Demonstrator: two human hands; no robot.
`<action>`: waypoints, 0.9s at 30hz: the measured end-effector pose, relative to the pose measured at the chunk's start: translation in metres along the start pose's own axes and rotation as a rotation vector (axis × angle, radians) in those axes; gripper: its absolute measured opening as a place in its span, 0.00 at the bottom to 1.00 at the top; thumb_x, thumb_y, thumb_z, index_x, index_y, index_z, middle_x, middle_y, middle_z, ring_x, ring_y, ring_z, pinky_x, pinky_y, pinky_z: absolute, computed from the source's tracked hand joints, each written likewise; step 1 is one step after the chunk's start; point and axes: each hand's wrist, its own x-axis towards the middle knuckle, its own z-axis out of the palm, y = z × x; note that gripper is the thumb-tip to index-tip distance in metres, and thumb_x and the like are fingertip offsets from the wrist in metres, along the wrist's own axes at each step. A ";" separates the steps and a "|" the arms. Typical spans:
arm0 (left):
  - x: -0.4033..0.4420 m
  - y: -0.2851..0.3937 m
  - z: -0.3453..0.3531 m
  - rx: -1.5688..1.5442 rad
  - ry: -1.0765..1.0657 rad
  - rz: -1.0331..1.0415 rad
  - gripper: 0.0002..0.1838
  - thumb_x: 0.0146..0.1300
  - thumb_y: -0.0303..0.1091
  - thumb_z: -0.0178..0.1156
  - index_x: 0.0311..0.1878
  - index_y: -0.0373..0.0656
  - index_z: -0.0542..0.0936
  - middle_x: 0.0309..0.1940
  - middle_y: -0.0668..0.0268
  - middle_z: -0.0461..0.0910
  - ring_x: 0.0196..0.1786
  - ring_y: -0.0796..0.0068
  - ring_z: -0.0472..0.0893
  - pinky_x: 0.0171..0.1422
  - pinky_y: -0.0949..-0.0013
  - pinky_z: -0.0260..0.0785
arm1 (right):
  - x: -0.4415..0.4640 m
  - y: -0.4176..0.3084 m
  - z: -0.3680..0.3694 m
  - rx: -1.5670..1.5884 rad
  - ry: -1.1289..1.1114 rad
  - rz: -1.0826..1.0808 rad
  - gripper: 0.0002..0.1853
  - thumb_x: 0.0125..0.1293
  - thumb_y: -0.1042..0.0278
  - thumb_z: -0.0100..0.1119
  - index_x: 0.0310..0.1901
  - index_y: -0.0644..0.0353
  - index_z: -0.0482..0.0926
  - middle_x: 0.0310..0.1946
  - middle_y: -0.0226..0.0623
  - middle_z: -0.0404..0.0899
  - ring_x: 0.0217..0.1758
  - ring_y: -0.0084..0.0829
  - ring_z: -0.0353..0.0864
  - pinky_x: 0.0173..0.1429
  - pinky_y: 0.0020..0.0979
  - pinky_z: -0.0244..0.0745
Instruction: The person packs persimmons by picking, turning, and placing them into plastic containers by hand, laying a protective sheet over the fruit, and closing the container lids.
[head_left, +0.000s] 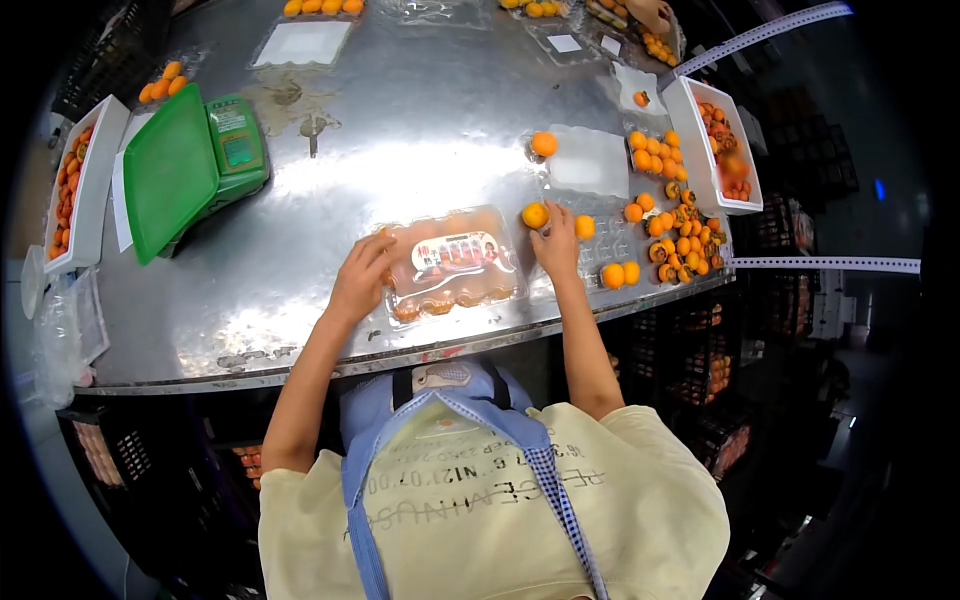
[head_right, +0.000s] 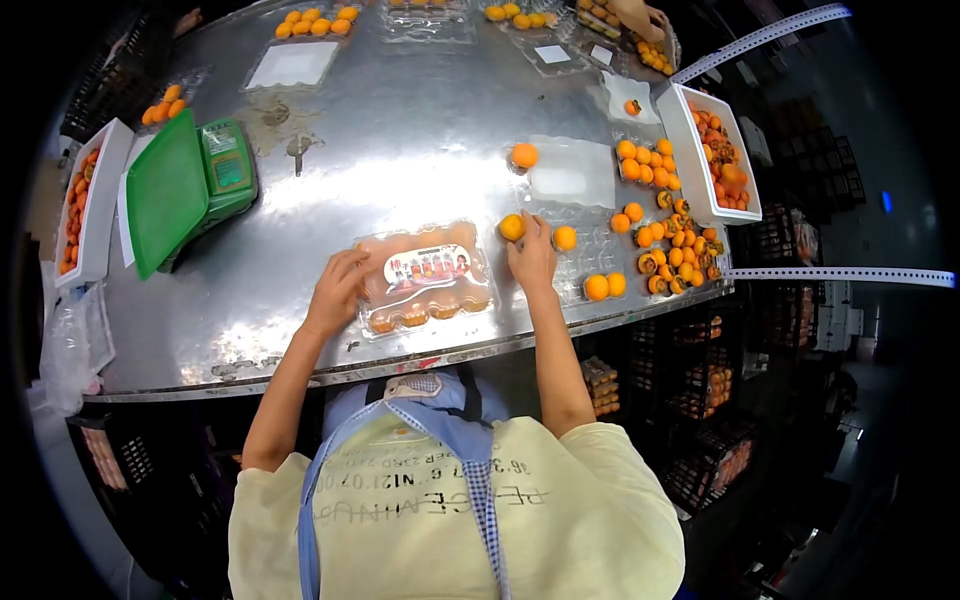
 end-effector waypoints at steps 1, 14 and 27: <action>-0.006 -0.003 -0.002 -0.016 -0.079 0.015 0.24 0.43 0.12 0.53 0.47 0.41 0.78 0.53 0.58 0.74 0.60 0.55 0.69 0.60 0.60 0.68 | -0.003 -0.002 -0.003 0.075 0.036 0.035 0.24 0.55 0.64 0.65 0.55 0.58 0.74 0.50 0.42 0.73 0.34 0.33 0.78 0.43 0.34 0.75; -0.048 0.030 0.046 -0.456 0.248 -0.847 0.32 0.53 0.35 0.68 0.59 0.36 0.67 0.59 0.49 0.65 0.57 0.57 0.71 0.58 0.63 0.67 | -0.061 -0.021 -0.002 0.486 -0.489 0.335 0.29 0.61 0.44 0.57 0.46 0.69 0.79 0.38 0.47 0.82 0.41 0.34 0.81 0.48 0.31 0.73; -0.043 0.042 0.012 -1.164 0.083 -1.280 0.15 0.61 0.32 0.61 0.47 0.33 0.77 0.37 0.67 0.80 0.35 0.81 0.77 0.37 0.78 0.68 | -0.045 -0.022 -0.003 0.927 -0.844 0.525 0.24 0.61 0.51 0.61 0.45 0.70 0.80 0.26 0.27 0.75 0.23 0.17 0.65 0.26 0.22 0.58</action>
